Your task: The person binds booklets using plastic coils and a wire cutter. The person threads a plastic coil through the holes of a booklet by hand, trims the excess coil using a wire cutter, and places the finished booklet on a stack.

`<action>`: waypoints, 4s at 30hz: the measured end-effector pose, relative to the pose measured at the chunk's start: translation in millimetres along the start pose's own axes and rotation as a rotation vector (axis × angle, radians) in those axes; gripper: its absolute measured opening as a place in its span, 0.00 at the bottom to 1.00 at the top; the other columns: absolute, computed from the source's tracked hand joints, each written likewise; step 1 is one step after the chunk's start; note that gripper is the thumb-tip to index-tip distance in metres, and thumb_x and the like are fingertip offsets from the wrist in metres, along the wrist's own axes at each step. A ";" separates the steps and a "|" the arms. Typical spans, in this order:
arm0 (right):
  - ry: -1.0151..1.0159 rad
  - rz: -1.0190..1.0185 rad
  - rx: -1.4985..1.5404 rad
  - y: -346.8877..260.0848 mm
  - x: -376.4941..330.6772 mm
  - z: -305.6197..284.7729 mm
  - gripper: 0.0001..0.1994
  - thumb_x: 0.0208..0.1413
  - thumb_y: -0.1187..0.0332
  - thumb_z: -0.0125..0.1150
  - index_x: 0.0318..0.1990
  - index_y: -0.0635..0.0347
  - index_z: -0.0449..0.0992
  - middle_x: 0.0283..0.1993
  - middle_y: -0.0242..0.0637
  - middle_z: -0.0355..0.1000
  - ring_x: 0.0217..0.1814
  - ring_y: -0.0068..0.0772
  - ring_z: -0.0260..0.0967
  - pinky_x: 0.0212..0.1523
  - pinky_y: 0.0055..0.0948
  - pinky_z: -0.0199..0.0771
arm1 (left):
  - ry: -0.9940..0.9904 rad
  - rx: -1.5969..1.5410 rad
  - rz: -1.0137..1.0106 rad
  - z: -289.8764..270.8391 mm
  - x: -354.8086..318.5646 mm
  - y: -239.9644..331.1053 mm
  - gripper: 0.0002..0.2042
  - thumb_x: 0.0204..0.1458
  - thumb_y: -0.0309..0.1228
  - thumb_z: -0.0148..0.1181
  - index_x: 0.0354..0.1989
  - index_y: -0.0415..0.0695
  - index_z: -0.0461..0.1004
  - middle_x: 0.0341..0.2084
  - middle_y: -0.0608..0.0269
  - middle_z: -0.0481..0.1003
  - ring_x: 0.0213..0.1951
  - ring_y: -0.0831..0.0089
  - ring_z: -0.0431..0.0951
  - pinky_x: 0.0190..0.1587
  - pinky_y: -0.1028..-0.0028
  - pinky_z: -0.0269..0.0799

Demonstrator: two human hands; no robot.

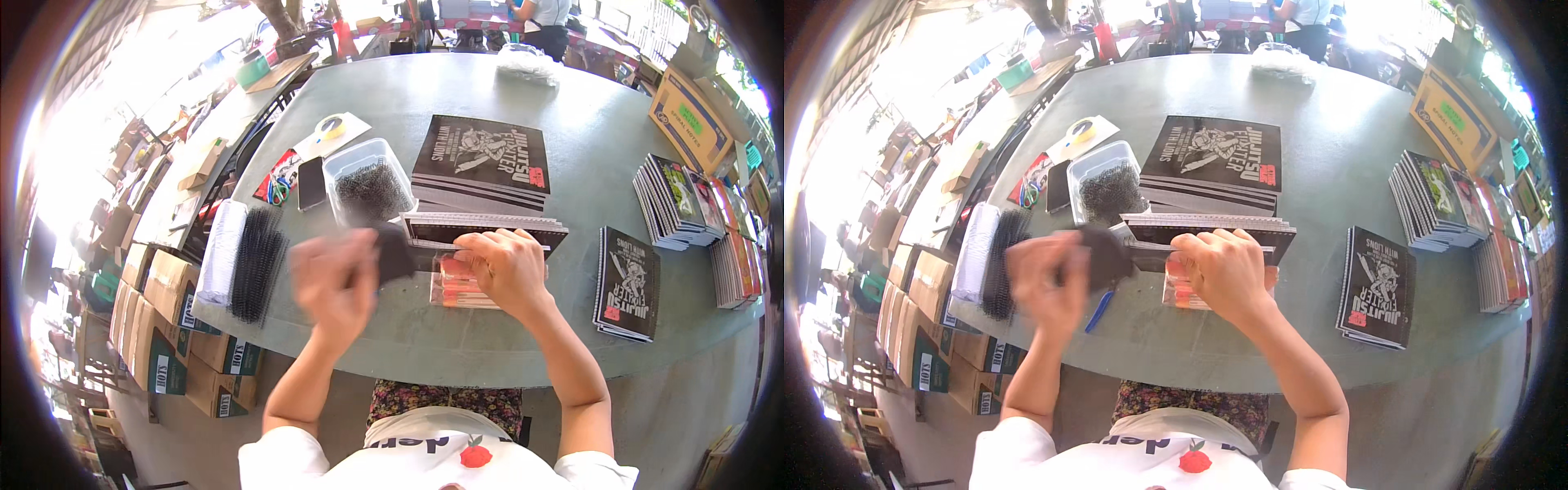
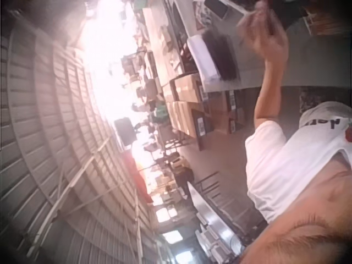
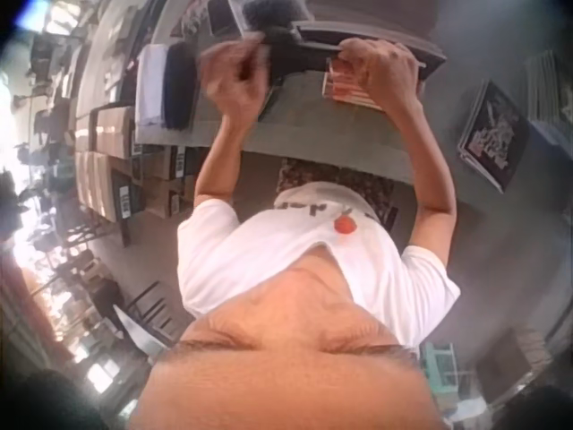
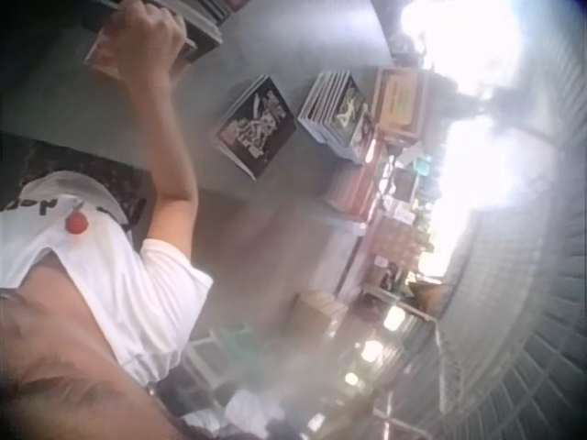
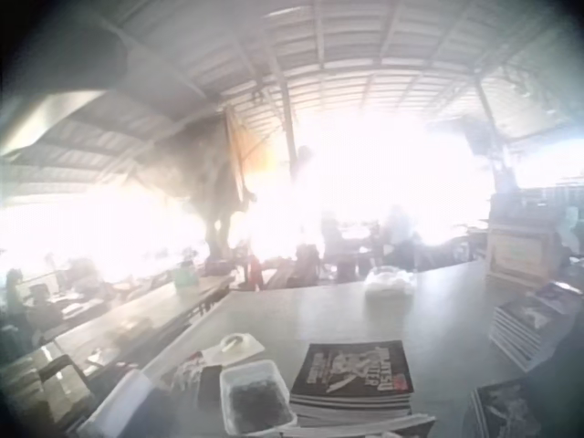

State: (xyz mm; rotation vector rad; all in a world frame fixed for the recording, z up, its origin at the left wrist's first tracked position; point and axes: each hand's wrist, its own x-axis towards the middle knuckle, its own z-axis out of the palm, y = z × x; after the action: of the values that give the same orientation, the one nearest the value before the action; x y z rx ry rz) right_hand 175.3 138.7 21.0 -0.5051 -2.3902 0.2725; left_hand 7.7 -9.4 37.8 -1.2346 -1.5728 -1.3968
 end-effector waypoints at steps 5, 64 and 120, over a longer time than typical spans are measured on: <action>0.015 0.006 0.013 0.2 -1.2 -3.0 0.06 0.45 0.70 0.58 0.34 0.52 0.76 0.25 0.32 0.74 0.29 0.34 0.71 0.32 0.33 0.65 | -0.418 -0.112 0.080 -2.8 -3.0 -12.0 0.14 0.44 0.22 0.65 0.39 0.36 0.72 0.34 0.56 0.71 0.34 0.64 0.73 0.37 0.72 0.70; -0.007 0.097 0.087 -19.4 10.8 -1.4 0.08 0.46 0.72 0.62 0.35 0.58 0.71 0.34 0.40 0.70 0.39 0.45 0.70 0.36 0.40 0.71 | -0.546 -0.161 -0.092 -6.9 8.6 5.3 0.19 0.43 0.27 0.64 0.47 0.50 0.73 0.29 0.55 0.73 0.33 0.59 0.74 0.34 0.63 0.72; 0.195 0.542 1.235 50.7 -47.0 -12.8 0.11 0.56 0.64 0.61 0.38 0.66 0.77 0.28 0.26 0.71 0.30 0.12 0.63 0.30 0.16 0.64 | -0.541 -0.120 0.205 81.9 11.1 53.4 0.11 0.41 0.22 0.64 0.35 0.45 0.77 0.26 0.60 0.72 0.31 0.62 0.71 0.36 0.67 0.68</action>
State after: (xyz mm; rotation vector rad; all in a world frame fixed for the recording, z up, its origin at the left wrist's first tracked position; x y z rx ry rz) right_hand 231.1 165.3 -12.5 -0.4941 -1.4323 1.6756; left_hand 62.5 71.4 50.2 -1.9055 -1.6574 -1.0907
